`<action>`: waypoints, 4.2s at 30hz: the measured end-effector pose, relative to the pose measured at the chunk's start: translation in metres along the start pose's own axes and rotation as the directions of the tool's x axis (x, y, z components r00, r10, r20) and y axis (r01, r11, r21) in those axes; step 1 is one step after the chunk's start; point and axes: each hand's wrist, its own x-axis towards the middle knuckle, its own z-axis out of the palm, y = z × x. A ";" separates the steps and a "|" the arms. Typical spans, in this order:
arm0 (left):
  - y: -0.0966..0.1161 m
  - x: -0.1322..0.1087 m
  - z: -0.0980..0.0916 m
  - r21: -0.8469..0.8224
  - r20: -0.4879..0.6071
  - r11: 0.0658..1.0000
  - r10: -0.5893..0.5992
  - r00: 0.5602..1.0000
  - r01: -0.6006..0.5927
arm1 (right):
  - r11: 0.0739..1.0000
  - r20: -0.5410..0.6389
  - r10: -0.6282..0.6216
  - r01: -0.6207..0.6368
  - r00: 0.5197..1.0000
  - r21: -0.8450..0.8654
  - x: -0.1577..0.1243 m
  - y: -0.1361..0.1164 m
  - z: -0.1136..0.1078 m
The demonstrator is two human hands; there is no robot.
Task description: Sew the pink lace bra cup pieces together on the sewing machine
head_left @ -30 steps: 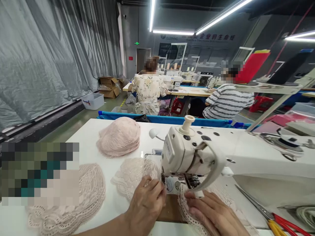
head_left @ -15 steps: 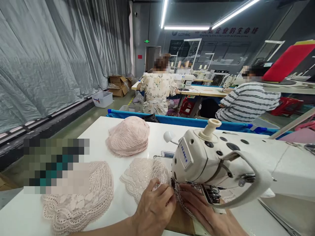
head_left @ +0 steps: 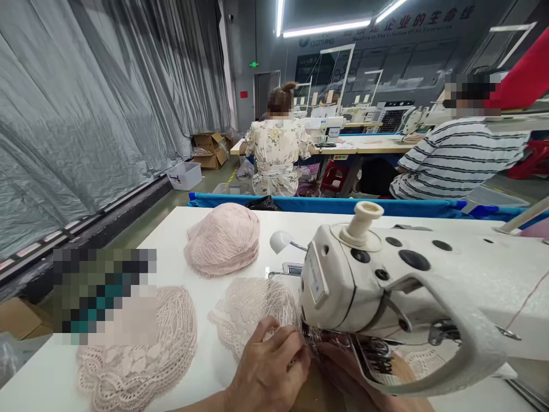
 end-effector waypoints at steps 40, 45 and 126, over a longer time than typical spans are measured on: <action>-0.001 0.002 -0.004 -0.050 0.040 0.999 0.008 0.999 -0.006 | 0.978 -0.031 0.144 -0.147 0.989 -0.151 -0.001 -0.004 0.018; 0.000 0.003 -0.008 -0.132 0.119 0.990 -0.038 0.992 0.054 | 0.984 0.034 0.153 -0.150 0.988 -0.093 -0.003 -0.004 0.015; 0.011 -0.007 0.004 0.078 0.018 0.997 0.005 1.000 -0.006 | 0.983 -0.023 -0.018 0.014 1.000 -0.181 0.021 -0.022 -0.012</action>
